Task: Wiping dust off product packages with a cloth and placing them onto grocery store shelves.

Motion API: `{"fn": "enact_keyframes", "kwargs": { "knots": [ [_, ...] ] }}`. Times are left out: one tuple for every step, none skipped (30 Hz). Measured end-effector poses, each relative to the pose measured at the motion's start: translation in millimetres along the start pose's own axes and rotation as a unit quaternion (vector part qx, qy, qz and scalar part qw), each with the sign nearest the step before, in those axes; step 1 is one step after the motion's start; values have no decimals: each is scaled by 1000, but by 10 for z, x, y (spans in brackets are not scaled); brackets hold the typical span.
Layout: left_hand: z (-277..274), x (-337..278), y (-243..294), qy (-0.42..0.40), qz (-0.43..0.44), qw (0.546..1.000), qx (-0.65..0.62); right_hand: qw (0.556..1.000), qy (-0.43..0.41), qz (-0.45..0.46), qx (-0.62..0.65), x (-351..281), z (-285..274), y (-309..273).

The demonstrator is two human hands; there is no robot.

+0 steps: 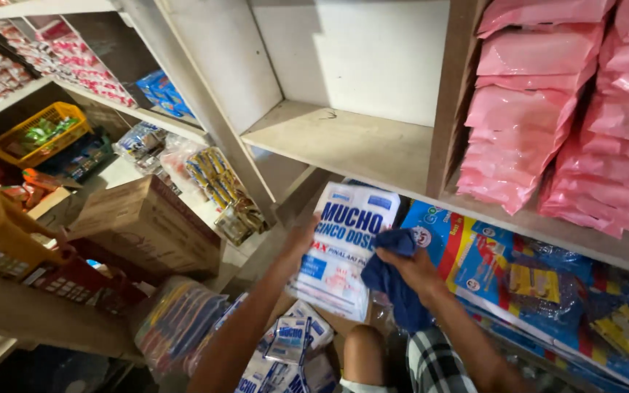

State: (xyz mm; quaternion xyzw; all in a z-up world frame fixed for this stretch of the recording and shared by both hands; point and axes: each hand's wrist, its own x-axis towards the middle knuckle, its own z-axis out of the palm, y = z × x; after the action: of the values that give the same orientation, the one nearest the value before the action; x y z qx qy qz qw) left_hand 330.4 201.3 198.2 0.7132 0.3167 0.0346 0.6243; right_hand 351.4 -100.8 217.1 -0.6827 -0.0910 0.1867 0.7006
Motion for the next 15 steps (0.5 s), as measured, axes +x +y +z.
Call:
{"fn": "enact_keyframes", "kwargs": {
  "knots": [
    [38, 273, -65, -38, -27, 998, -40, 999, 1, 7, -42, 41, -24, -148],
    [68, 321, 23, -40, -32, 998, -39, 999, 2, 12, -42, 132, -33, -117],
    [97, 370, 110, -72, -32, 995, -66, 999, 2, 5, -45, 221, -42, -84],
    [142, 427, 198, -103, -32, 990, -95, 999, 2, -3, -50, 319, -64, -57],
    [173, 530, 276, -105, -36, 989, -96, 999, 3, 1, -52, 365, -72, -40],
    [204, 631, 353, -76, -10, 997, -29, 999, 15, -34, -34, 406, -78, -25],
    [231, 728, 429, -47, 16, 998, 37, 997, 27, -69, -17, 443, -81, -11],
    [261, 693, 537, -49, 14, 998, 36, 997, 28, -67, -20, 423, -113, -28],
    [286, 655, 645, -7, 53, 991, 121, 997, 29, -68, -3, 400, -141, -47],
    [296, 607, 740, 35, 90, 974, 206, 997, 29, -68, 13, 369, -161, -63],
    [311, 647, 753, 34, 87, 975, 203, 997, 29, -65, 10, 254, -203, -107],
    [296, 660, 729, 64, 103, 970, 212, 998, 34, -43, 22, 119, -226, -140],
    [281, 675, 703, 93, 118, 964, 220, 998, 39, -21, 34, -15, -251, -174],
    [216, 773, 539, 95, 111, 965, 220, 999, 34, -15, 32, -154, -265, -100],
    [155, 864, 371, 85, 144, 971, 172, 997, 15, 7, 72, -295, -287, -29]
  ]
}}
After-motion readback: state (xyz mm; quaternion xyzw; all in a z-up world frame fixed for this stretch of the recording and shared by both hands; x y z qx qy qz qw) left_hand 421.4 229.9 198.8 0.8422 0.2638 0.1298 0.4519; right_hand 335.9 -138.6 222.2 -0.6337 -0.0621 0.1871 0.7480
